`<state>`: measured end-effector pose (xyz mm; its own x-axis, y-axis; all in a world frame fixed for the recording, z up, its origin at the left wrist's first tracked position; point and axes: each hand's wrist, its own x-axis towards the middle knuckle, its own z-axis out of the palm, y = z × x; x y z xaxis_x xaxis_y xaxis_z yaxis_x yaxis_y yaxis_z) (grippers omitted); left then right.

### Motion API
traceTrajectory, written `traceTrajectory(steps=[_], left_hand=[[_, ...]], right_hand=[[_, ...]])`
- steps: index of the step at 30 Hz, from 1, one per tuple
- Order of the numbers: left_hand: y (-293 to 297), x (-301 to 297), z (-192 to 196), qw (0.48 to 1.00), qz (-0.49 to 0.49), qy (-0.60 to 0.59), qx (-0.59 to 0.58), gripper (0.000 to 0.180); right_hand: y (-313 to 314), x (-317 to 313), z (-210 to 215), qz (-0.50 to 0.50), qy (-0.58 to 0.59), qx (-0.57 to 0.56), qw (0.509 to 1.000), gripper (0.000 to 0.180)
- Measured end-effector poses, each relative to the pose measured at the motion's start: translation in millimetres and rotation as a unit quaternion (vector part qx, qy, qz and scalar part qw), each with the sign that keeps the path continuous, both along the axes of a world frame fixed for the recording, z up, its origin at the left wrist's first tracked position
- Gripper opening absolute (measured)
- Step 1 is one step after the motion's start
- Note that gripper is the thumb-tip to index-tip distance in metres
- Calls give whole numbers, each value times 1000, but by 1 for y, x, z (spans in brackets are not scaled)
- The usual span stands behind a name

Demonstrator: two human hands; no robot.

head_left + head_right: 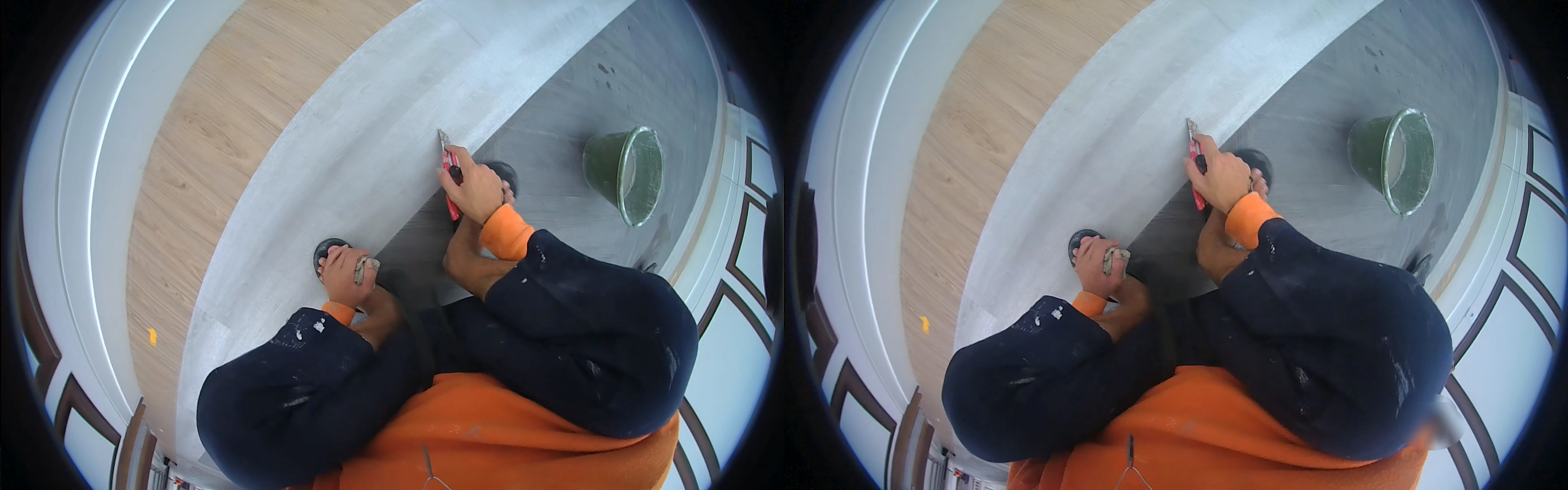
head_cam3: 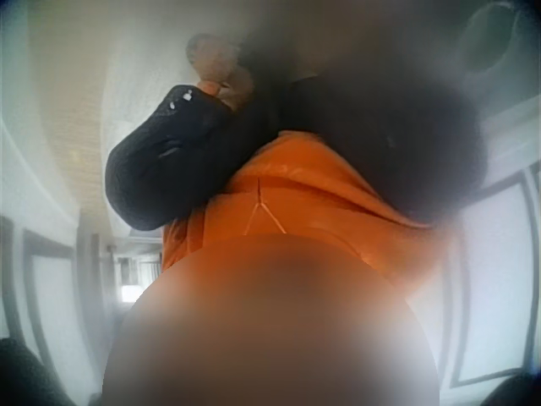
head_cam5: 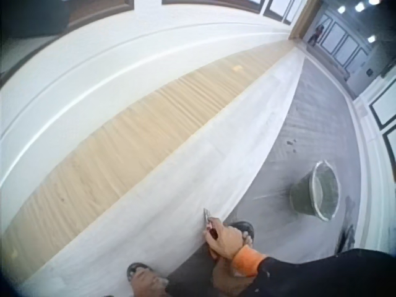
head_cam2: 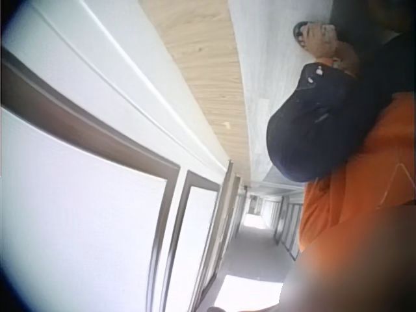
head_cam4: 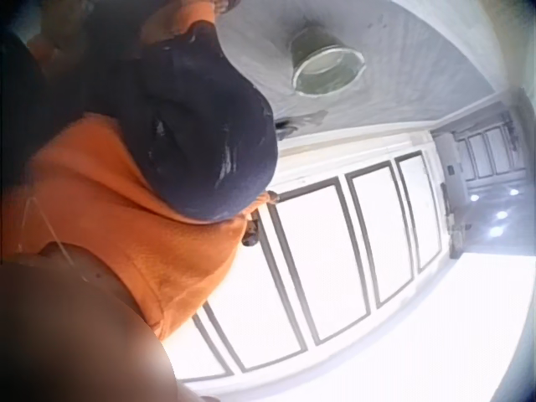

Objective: The person kneels on the floor and uses a cloth to wipe the seam between a light wood-patterned flooring section and a gray flooring section. They then use a utility knife to trim the edge of the gray flooring along the seam, repeating the wiping and trimming actions along the curved boundary.

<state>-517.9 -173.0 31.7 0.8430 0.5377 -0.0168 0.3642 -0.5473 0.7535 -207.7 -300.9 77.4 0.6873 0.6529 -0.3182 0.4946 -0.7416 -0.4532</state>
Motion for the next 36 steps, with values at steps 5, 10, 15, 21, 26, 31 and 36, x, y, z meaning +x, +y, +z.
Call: traceTrajectory(steps=[5,10,15,21,26,31,36], left_hand=[[2,2,0,1000,-16,-16,8,16],[2,0,-2,999,-18,-25,23,15],[2,3,-2,999,-13,-29,11,14],[3,7,3,999,-15,-31,29,12],[2,7,5,1000,-17,-17,16,12],[4,7,2,999,-19,-24,11,13],[3,4,-1,999,-15,-33,11,15]], right_hand=[[-6,-10,-10,-62,52,38,996,57],[-1,-12,-23,-58,20,32,998,63],[5,-11,-31,-45,9,26,999,67],[8,-13,-33,-51,7,35,998,67],[8,-11,-32,-89,-25,65,994,66],[7,-15,-31,-44,-14,23,999,69],[8,-16,-31,-42,2,2,999,71]])
